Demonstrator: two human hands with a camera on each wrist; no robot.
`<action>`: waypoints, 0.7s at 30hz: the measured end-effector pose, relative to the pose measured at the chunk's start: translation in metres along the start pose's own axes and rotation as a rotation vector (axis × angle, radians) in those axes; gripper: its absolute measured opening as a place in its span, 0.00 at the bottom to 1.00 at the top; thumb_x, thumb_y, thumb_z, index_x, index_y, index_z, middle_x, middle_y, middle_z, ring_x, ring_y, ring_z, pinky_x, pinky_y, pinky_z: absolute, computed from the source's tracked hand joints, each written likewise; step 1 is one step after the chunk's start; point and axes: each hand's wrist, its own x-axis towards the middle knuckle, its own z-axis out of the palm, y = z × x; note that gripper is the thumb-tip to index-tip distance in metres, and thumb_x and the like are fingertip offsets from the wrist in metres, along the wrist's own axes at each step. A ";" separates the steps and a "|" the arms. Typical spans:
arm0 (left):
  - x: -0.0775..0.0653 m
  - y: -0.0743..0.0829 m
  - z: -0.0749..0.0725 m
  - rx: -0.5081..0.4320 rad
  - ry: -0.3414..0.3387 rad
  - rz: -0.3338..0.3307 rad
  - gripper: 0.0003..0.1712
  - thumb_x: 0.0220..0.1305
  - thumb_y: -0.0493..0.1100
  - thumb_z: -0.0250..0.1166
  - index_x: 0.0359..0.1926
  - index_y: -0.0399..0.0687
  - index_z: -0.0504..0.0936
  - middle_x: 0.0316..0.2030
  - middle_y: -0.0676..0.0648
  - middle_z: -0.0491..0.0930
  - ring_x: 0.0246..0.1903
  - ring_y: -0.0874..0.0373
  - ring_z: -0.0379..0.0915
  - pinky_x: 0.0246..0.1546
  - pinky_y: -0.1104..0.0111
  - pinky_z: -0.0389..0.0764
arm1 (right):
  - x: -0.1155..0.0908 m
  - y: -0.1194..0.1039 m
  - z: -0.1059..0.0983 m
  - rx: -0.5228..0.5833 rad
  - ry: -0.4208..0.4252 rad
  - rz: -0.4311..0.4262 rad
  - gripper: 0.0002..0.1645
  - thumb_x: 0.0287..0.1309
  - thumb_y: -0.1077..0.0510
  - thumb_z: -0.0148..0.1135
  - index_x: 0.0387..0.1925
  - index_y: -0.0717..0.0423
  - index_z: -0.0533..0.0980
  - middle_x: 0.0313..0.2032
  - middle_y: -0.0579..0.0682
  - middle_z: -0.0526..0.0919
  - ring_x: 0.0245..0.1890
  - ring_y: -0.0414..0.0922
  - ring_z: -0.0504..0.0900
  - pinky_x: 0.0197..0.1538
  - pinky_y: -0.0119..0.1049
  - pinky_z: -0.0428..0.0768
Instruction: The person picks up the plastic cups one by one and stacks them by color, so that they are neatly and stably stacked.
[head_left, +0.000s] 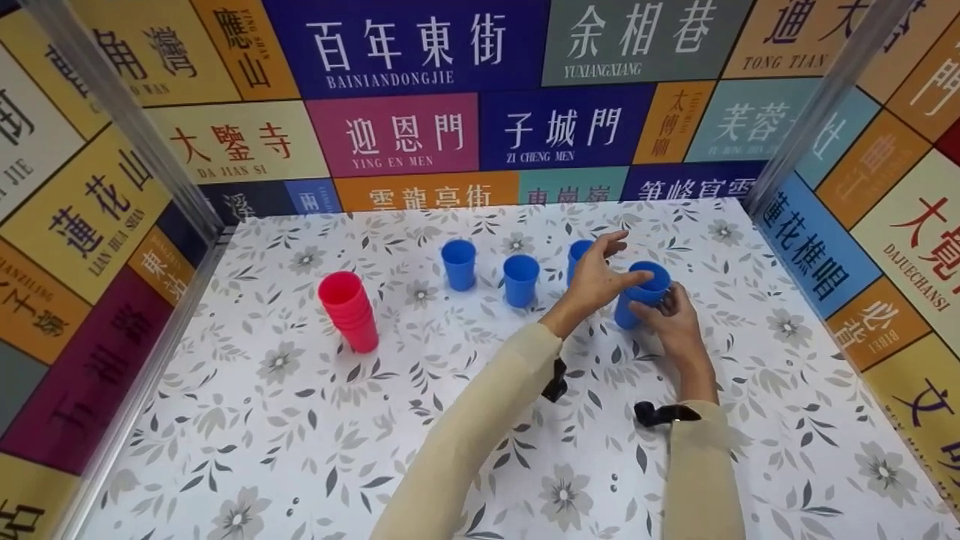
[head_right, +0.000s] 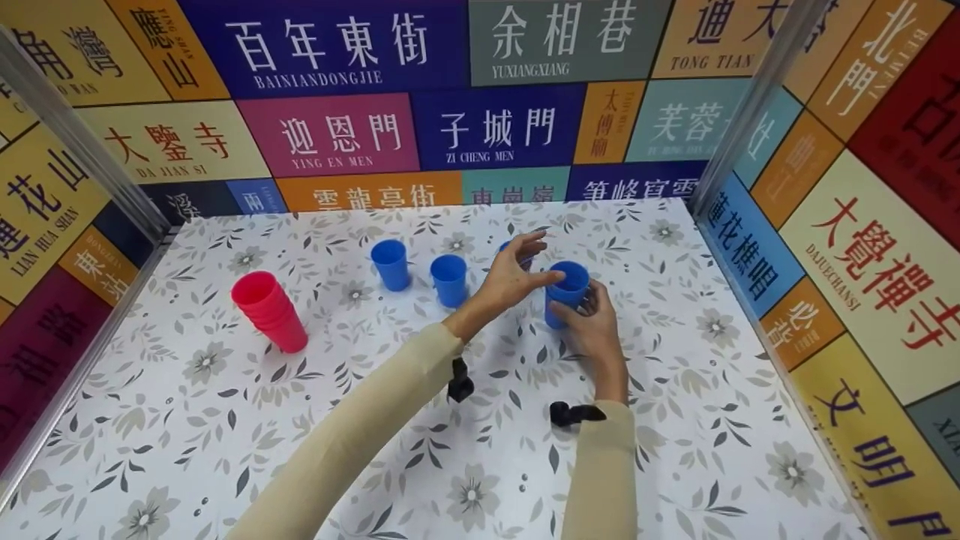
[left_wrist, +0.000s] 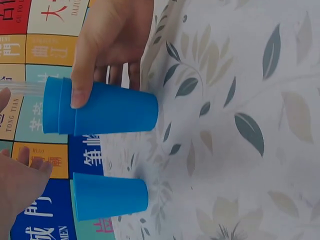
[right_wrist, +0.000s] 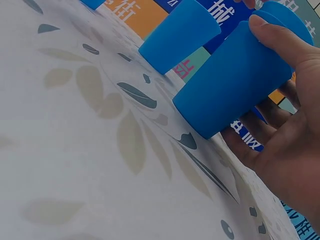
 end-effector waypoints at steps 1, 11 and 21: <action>0.000 -0.001 -0.003 -0.005 -0.002 0.000 0.43 0.55 0.47 0.77 0.71 0.55 0.69 0.65 0.46 0.76 0.68 0.54 0.69 0.66 0.66 0.74 | 0.000 0.000 0.000 0.010 -0.006 -0.004 0.44 0.63 0.52 0.68 0.73 0.52 0.56 0.74 0.60 0.63 0.76 0.54 0.61 0.72 0.43 0.66; 0.000 -0.009 -0.041 0.055 0.004 0.013 0.42 0.57 0.46 0.76 0.70 0.54 0.68 0.66 0.46 0.75 0.68 0.53 0.69 0.69 0.60 0.72 | -0.001 0.000 0.002 0.035 -0.002 -0.027 0.41 0.62 0.58 0.68 0.71 0.51 0.58 0.72 0.61 0.63 0.75 0.55 0.61 0.57 0.26 0.69; 0.000 -0.024 -0.089 0.106 0.032 0.083 0.40 0.58 0.42 0.75 0.70 0.48 0.68 0.66 0.44 0.73 0.69 0.53 0.68 0.71 0.58 0.68 | 0.002 0.000 0.003 0.028 0.037 -0.007 0.39 0.60 0.57 0.70 0.68 0.51 0.60 0.71 0.61 0.66 0.74 0.53 0.64 0.61 0.30 0.69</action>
